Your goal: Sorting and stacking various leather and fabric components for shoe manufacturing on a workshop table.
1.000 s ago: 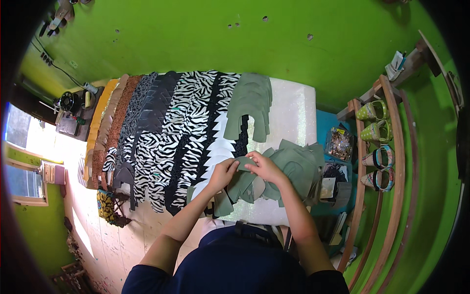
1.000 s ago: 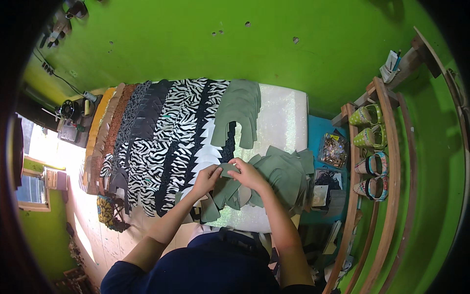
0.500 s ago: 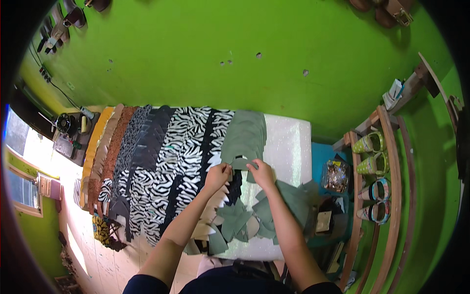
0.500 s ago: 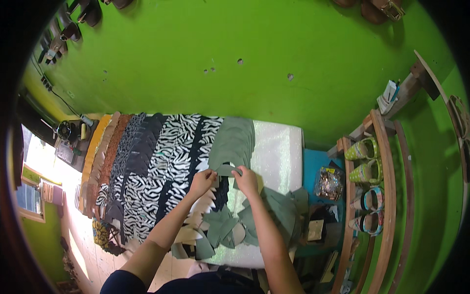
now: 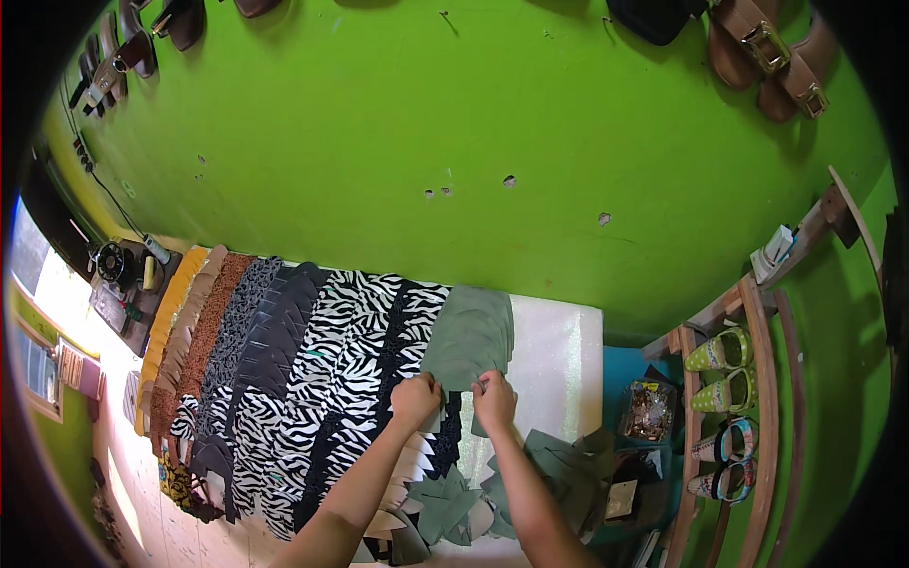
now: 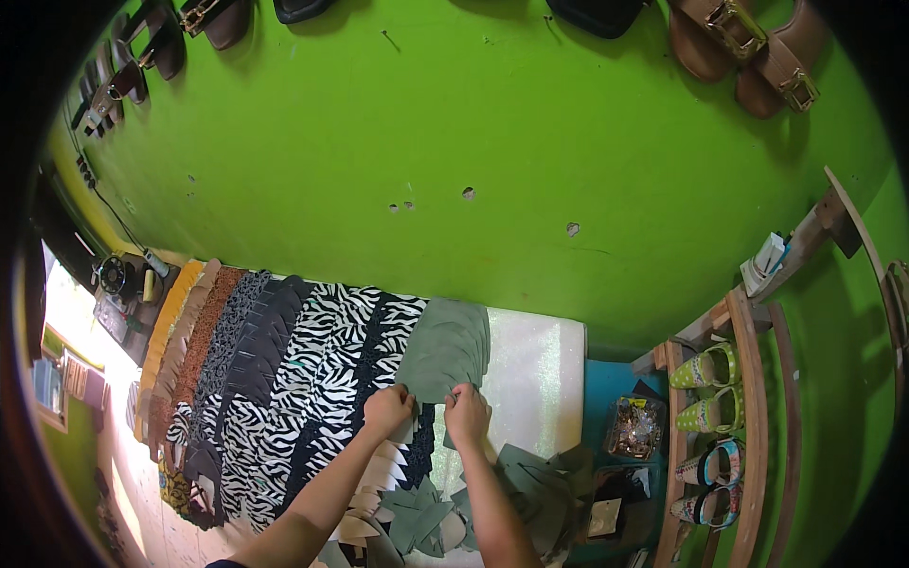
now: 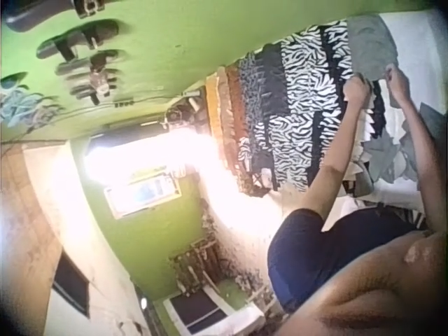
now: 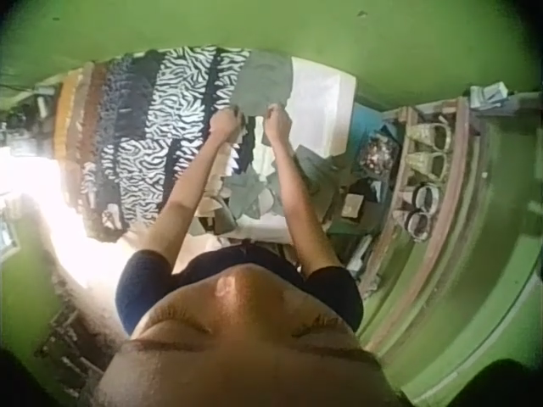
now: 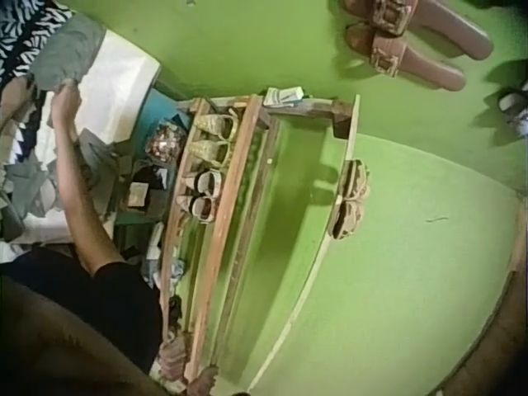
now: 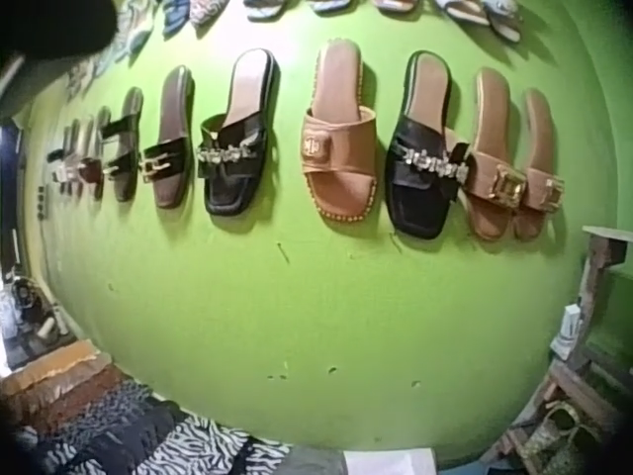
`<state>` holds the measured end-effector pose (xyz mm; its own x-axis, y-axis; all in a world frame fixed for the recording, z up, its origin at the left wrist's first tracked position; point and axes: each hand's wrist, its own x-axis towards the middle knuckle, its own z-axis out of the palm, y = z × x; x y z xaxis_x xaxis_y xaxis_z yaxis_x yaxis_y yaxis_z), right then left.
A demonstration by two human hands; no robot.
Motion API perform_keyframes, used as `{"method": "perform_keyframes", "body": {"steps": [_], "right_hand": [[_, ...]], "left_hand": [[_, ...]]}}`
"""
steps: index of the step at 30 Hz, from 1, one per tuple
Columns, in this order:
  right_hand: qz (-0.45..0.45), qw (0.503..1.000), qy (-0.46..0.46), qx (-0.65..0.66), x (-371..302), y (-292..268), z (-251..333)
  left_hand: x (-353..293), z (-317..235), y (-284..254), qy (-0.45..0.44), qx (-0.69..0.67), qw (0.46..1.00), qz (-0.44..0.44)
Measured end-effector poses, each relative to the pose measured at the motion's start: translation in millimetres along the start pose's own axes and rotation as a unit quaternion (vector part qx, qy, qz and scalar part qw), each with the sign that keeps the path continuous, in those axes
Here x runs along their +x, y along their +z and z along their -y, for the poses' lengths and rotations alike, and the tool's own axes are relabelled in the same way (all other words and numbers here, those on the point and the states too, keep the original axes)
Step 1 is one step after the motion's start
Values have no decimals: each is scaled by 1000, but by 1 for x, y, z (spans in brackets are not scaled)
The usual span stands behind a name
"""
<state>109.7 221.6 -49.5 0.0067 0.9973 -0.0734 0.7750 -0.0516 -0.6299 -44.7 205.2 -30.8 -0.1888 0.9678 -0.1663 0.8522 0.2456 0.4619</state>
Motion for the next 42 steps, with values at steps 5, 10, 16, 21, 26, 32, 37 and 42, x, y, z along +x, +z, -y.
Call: {"method": "perform_keyframes", "body": {"steps": [5, 10, 16, 21, 26, 32, 37, 42], "right_hand": [[-113, 993, -13, 7, -4, 4, 2], [-169, 981, -69, -69, -16, -3, 15], [-127, 961, -222, -103, -33, 3, 10], [-77, 960, -221, -153, -57, 7, -9], [-52, 968, -213, -118, -60, 3, -20], [-86, 953, -182, -228, -60, 3, -12], [-91, 948, -173, -253, -54, 4, -3], [-106, 945, -178, -253, -52, 3, -8]], "left_hand": [[0, -2, 1, -14, -3, 1000, -22], [-13, -7, -7, 132, 99, 981, -101], [-33, 2, 8, 328, 67, 941, -52], [-44, 10, 7, 273, 134, 951, -47], [-51, 15, 5, 267, 107, 956, -64], [-52, 18, 6, 271, 116, 954, -62], [-49, 20, 9, 265, 113, 955, -73], [-48, 16, 5, 264, 108, 956, -71]]}}
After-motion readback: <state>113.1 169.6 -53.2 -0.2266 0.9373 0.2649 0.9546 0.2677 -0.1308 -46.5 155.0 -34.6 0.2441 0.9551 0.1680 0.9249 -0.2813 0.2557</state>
